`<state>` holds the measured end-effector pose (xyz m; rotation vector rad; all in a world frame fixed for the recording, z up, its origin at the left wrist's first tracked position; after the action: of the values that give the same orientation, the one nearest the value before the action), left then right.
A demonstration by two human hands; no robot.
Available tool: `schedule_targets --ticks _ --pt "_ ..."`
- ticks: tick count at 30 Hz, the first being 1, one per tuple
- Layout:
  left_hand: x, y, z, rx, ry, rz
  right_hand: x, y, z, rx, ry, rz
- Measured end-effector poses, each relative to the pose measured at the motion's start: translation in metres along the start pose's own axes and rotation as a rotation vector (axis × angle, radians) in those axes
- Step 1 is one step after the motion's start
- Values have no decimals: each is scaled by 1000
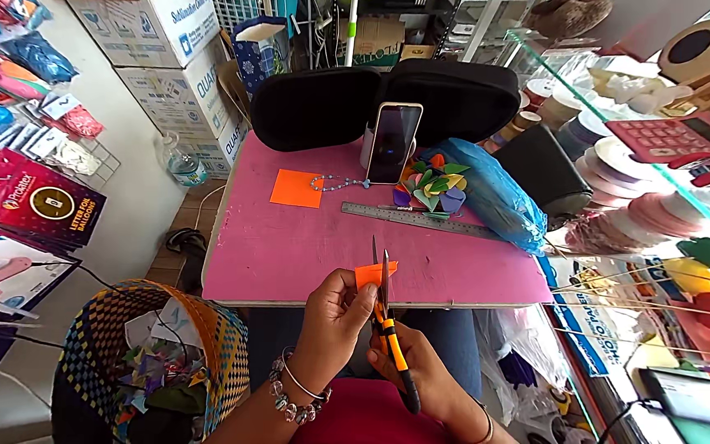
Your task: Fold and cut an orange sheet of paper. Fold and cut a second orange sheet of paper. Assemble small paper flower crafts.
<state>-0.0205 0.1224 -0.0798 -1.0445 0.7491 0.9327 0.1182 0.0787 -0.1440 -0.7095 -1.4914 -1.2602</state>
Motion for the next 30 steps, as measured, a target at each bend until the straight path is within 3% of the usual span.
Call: schedule_targets --ticks 30 --pt "-16 -1 2 267 88 62 2 7 -10 71 -7 -10"
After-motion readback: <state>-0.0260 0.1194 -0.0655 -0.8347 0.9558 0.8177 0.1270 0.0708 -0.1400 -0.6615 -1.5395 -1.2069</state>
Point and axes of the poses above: each hand's wrist, its own z-axis towards the middle knuckle, its own y-axis out of the back of the hand, x = y × z, the point moved 7 cm from there along z, towards the middle knuckle, and after that the axes turned 15 degrees about -z, right-handed, at the moved point
